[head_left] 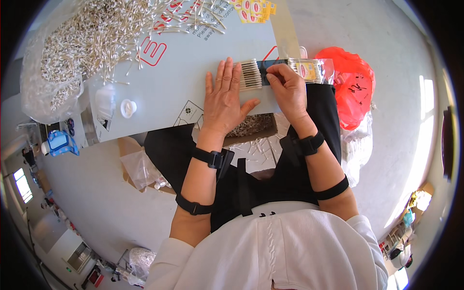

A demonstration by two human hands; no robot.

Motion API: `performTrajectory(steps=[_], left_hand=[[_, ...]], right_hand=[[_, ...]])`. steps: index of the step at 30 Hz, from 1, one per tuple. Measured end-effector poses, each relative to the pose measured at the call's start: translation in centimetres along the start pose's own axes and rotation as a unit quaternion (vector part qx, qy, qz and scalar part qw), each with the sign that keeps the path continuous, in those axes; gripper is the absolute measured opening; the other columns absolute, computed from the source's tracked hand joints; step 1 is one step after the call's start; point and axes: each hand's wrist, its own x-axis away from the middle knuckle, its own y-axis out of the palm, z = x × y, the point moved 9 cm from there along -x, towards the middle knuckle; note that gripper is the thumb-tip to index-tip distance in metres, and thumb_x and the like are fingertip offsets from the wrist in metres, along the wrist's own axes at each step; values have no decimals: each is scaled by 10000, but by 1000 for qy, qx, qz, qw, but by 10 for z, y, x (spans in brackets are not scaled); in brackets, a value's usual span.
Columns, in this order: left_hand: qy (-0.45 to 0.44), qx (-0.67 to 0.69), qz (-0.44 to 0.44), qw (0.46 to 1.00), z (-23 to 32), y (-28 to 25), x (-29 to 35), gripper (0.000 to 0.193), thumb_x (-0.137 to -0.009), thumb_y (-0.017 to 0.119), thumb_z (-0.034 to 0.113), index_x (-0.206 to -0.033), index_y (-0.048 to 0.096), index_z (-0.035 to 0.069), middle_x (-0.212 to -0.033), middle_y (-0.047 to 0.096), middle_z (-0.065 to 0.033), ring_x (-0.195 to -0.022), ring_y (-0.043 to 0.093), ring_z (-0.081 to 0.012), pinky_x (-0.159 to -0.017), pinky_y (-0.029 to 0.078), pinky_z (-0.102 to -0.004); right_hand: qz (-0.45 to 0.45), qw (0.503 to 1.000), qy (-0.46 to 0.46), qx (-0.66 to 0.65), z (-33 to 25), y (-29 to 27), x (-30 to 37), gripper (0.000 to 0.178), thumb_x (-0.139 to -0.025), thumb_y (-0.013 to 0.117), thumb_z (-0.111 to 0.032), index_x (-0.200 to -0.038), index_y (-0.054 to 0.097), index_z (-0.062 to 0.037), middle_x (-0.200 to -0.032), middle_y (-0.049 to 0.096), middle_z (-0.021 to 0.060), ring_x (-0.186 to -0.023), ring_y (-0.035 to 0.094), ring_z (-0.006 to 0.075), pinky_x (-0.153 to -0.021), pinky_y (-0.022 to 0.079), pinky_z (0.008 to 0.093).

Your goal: Packing cotton swabs into small plastic sleeves and sealing them.

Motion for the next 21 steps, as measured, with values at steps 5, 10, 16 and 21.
performTrajectory(steps=[5,10,16,21], left_hand=[[-3,-25,-1,1000,-1,6,1,891,-837,652,499,-1503,276,42,-1586,226,-140,-1475,195,-278,-1185,132,-516],[-5,-22,-1,1000,0,7,1,883,-838,649,500,-1497,284,40,-1586,228,-139,-1474,198,-276,-1188,123,-516],[-6,-29,5,1000,-1,7,1,882,-839,645,511,-1495,289,41,-1584,233,-136,-1472,202,-273,-1188,125,-516],[-6,-32,8,999,-1,7,1,874,-843,639,517,-1491,300,39,-1583,236,-134,-1472,202,-270,-1189,124,-515]], right_hand=[[-20,982,-107,155,-23,5,5,58,-790,661,-40,-838,645,-68,-784,601,101,-663,609,284,-599,489,371],[-52,971,-111,203,-23,11,9,59,-796,671,-30,-849,664,-54,-759,585,73,-669,620,229,-603,481,324],[-44,973,-122,192,-26,12,11,26,-788,655,-74,-806,657,-92,-772,586,74,-676,623,298,-591,493,398],[-58,970,-127,199,-26,14,14,34,-789,657,-73,-821,660,-84,-782,595,77,-676,627,298,-593,496,396]])
